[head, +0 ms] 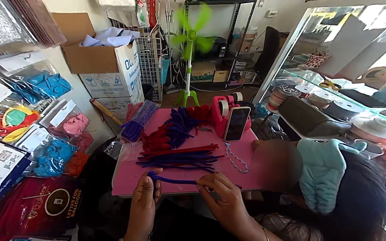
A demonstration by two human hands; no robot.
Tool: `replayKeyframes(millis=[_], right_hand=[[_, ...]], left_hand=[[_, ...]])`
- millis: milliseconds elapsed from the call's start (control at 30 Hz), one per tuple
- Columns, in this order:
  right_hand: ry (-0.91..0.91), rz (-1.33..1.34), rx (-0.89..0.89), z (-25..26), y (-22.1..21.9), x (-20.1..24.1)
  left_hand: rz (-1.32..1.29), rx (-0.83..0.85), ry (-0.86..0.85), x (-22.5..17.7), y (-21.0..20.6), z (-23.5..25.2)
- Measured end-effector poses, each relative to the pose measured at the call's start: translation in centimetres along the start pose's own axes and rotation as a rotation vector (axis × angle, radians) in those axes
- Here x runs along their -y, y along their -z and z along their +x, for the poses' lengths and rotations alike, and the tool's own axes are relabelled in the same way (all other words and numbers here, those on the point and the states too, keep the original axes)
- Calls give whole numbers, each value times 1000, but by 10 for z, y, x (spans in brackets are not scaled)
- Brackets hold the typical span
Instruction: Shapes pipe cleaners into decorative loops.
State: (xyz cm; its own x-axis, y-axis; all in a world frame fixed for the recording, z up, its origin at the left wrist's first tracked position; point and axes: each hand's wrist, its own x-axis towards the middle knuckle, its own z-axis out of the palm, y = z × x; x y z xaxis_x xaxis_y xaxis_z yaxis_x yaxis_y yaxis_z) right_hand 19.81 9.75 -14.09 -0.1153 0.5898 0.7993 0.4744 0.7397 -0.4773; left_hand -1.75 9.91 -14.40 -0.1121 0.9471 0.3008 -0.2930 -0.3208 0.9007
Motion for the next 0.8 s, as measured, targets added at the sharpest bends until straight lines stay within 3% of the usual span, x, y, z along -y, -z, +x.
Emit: replayKeyframes(millis=[267,467,633,800], right_hand=[[-30,93,-10,-1,-10,4],[-45,204,136,-2,-21,11],[-131,281,303,-5,-15,4],[-408,287,316,-13,1,-22]], left_hand=[[56,65,-20,6,-11,-7],[53,187,-2,12,-16,-11],[306,5,-118,3,0,-3],[481,-203,-369,-10,25,7]])
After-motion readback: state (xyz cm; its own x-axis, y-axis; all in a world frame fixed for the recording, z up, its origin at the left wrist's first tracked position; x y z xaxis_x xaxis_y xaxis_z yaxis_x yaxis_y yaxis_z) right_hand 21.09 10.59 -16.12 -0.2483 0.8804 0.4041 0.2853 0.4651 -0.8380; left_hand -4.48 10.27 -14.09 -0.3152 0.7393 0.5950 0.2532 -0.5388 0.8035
